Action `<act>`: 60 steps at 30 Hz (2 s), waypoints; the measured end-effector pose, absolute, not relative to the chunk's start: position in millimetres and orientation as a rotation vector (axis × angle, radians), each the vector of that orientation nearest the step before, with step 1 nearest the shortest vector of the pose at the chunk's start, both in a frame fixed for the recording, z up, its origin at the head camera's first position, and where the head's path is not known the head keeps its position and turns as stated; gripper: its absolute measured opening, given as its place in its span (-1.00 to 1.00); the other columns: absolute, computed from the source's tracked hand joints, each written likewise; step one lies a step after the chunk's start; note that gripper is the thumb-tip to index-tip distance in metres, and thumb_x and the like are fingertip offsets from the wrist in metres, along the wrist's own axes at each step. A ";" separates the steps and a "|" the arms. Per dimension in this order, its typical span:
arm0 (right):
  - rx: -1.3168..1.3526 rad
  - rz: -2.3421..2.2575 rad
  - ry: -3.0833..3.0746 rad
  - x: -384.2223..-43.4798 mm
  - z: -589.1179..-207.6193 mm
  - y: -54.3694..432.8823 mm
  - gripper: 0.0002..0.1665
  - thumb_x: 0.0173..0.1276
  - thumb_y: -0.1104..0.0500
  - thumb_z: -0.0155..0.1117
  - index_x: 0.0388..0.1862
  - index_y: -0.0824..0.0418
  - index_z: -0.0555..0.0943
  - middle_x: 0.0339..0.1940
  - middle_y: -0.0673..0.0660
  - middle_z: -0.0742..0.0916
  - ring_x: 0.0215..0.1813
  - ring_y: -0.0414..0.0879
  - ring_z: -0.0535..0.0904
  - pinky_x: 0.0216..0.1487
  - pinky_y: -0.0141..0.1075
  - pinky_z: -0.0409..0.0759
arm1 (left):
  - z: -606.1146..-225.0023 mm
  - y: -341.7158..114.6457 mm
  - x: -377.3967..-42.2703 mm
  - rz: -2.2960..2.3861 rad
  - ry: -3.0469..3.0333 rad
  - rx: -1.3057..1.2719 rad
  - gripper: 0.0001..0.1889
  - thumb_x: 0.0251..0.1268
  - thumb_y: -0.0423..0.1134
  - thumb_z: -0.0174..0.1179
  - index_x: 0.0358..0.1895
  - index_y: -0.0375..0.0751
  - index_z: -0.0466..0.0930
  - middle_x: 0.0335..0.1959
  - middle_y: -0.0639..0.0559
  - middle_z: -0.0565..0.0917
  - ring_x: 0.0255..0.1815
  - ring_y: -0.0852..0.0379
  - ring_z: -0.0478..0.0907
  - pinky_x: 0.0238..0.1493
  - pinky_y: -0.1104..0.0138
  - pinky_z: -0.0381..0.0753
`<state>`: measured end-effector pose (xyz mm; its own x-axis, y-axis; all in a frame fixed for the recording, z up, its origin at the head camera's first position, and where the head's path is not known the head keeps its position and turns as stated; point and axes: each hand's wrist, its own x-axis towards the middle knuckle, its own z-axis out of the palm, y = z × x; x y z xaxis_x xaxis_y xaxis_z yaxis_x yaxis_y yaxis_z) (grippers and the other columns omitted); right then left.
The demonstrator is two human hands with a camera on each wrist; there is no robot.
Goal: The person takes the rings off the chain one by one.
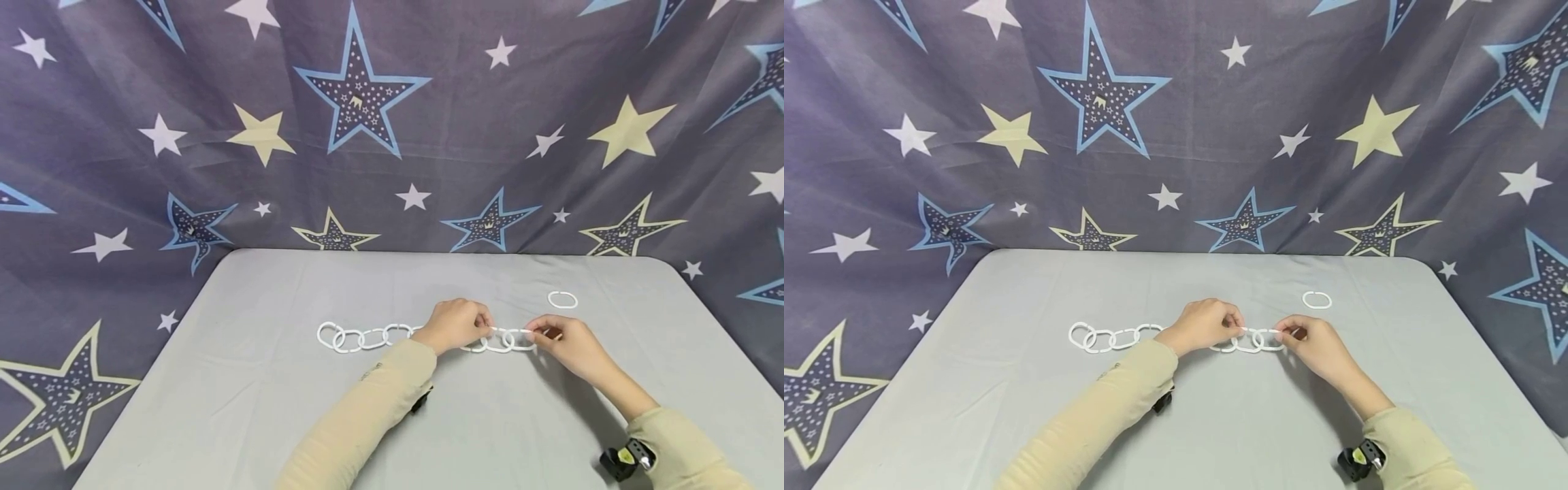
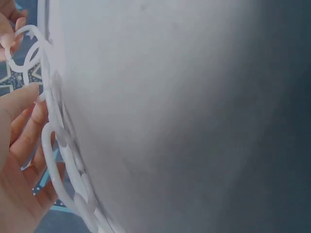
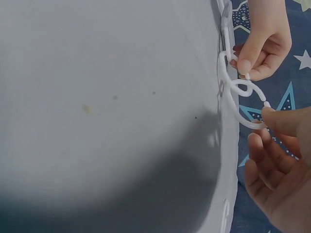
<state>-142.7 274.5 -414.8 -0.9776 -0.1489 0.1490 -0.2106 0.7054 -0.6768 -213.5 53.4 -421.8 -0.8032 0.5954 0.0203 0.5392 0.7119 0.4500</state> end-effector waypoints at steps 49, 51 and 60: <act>0.935 0.596 -2.322 -179.5 -412.2 256.0 -0.63 -0.07 0.56 0.49 -0.42 0.13 0.71 -0.33 -0.01 0.70 -0.22 -0.07 0.61 -0.13 -0.25 0.54 | -406.2 36.3 -212.5 0.810 2.692 1.004 -0.87 0.34 0.03 0.24 -0.17 0.22 0.74 -0.31 0.47 0.68 -0.30 0.49 0.51 -0.18 0.39 0.45; 0.893 0.604 -2.343 -179.7 -410.9 260.1 -0.65 -0.06 0.55 0.49 -0.41 0.14 0.71 -0.34 0.00 0.71 -0.22 -0.05 0.63 -0.13 -0.20 0.55 | -405.8 35.9 -212.3 0.810 2.698 0.994 -0.88 0.33 0.02 0.25 -0.18 0.23 0.74 -0.32 0.47 0.68 -0.31 0.49 0.51 -0.20 0.39 0.45; 0.560 0.679 -2.525 -179.5 -403.9 289.9 -0.79 0.13 0.41 0.47 -0.28 0.17 0.75 -0.33 0.04 0.75 -0.37 -0.13 0.56 -0.36 -0.18 0.53 | -404.6 34.1 -211.4 0.836 2.693 0.977 -0.90 0.32 0.01 0.28 -0.19 0.22 0.75 -0.38 0.49 0.65 -0.34 0.49 0.49 -0.22 0.42 0.43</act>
<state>-179.5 289.9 -403.9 -0.8096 -0.2597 0.5264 -0.4886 0.7951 -0.3592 -211.4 34.1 -404.6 -0.7745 0.6313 0.0406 0.5433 0.6309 0.5539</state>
